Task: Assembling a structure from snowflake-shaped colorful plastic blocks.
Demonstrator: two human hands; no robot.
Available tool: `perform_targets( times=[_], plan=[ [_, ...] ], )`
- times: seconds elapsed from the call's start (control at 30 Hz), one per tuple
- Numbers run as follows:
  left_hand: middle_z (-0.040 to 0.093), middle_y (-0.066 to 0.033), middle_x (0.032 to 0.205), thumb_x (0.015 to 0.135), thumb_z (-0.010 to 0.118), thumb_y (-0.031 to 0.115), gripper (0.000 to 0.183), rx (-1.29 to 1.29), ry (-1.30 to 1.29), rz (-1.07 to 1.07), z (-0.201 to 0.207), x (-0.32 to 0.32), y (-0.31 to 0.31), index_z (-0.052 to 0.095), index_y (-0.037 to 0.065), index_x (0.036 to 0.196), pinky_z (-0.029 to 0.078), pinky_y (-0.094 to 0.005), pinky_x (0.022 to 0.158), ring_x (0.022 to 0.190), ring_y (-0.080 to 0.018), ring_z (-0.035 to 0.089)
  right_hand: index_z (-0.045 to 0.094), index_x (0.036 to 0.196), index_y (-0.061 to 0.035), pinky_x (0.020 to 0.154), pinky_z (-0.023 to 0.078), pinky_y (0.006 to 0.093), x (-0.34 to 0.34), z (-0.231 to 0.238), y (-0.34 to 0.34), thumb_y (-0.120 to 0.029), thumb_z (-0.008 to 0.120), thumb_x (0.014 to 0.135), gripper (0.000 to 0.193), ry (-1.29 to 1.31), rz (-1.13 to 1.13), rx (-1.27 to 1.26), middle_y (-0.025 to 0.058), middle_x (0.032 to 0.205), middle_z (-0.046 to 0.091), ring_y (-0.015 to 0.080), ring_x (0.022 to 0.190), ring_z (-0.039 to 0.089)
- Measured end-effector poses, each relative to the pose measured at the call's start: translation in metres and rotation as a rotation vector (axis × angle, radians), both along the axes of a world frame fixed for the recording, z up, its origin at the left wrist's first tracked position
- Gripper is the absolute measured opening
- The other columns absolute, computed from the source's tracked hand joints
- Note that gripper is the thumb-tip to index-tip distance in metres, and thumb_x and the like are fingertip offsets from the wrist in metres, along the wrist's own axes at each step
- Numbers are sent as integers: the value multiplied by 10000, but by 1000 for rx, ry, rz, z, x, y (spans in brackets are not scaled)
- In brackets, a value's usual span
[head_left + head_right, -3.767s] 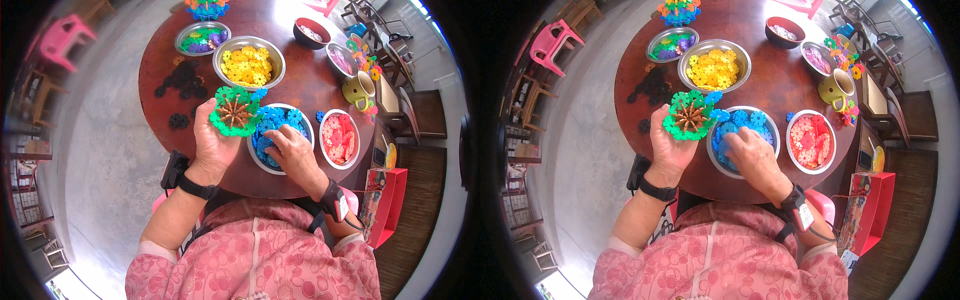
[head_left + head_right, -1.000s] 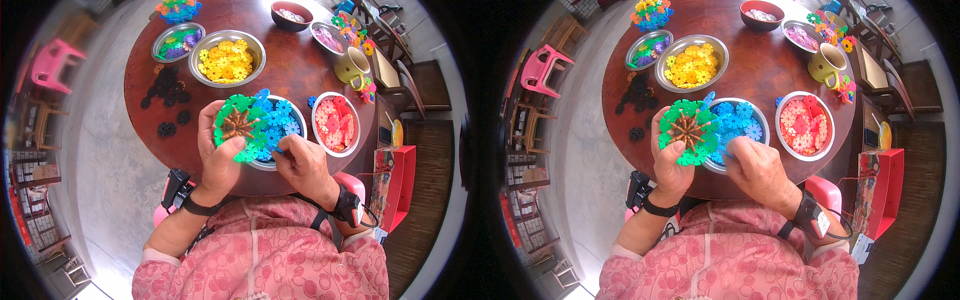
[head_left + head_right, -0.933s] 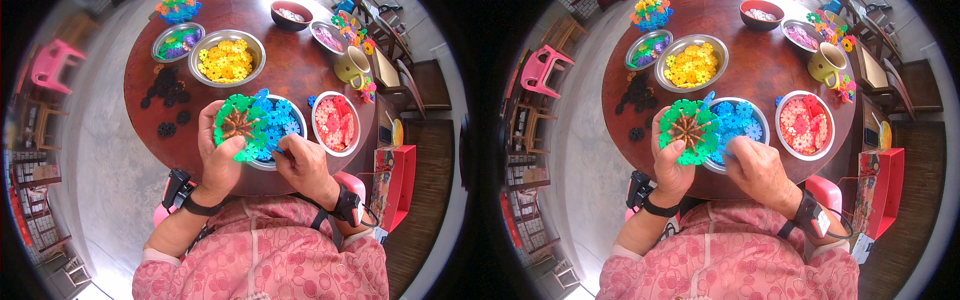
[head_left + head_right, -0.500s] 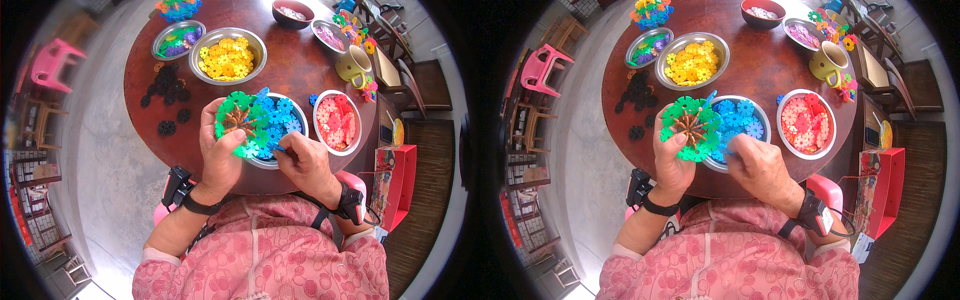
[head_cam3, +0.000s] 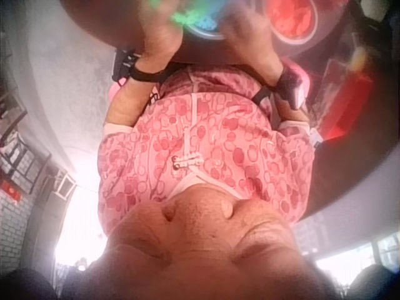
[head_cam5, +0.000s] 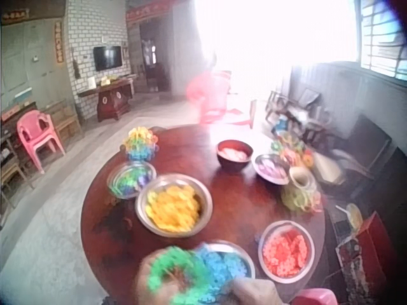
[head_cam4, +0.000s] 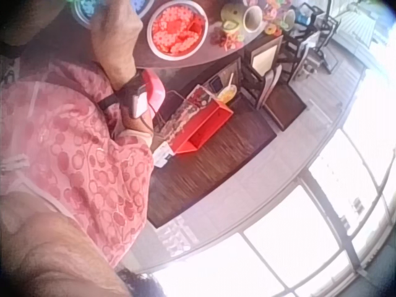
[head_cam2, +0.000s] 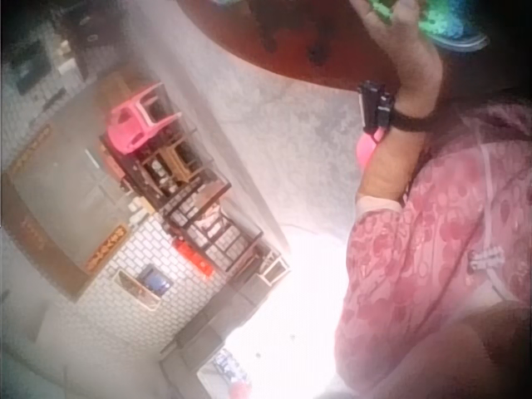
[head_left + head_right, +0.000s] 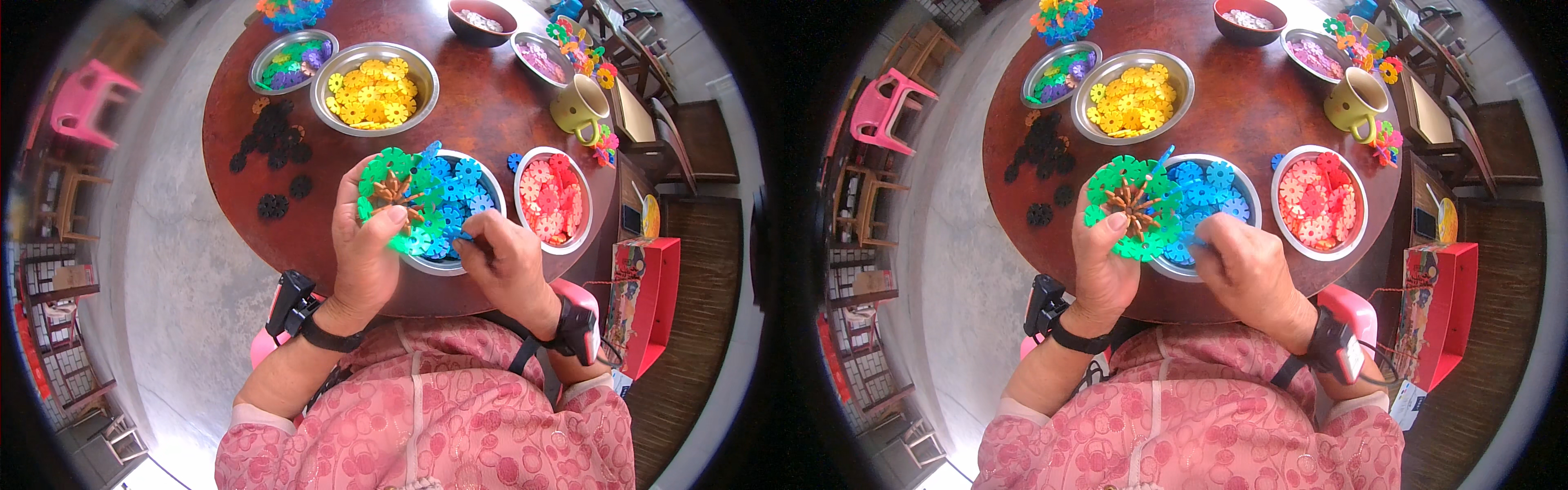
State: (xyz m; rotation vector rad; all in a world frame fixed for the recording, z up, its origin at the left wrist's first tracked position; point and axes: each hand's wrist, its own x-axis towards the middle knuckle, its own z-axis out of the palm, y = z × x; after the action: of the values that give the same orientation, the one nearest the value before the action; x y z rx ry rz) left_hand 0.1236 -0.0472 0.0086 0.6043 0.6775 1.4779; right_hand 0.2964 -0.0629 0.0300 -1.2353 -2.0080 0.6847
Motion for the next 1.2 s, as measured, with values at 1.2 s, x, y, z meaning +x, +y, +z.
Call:
perform_targets(
  times=[1.2],
  plan=[
    [610, -150, 1099, 868, 479, 331, 528, -69, 114, -273, 2, -6, -3, 460, -18, 1264, 498, -376, 890, 987, -239, 622, 562, 873, -27, 516, 468, 363, 21, -28, -5, -22, 675, 762, 158, -28, 74, 328, 105, 704, 530, 285, 603, 567]
  ],
)
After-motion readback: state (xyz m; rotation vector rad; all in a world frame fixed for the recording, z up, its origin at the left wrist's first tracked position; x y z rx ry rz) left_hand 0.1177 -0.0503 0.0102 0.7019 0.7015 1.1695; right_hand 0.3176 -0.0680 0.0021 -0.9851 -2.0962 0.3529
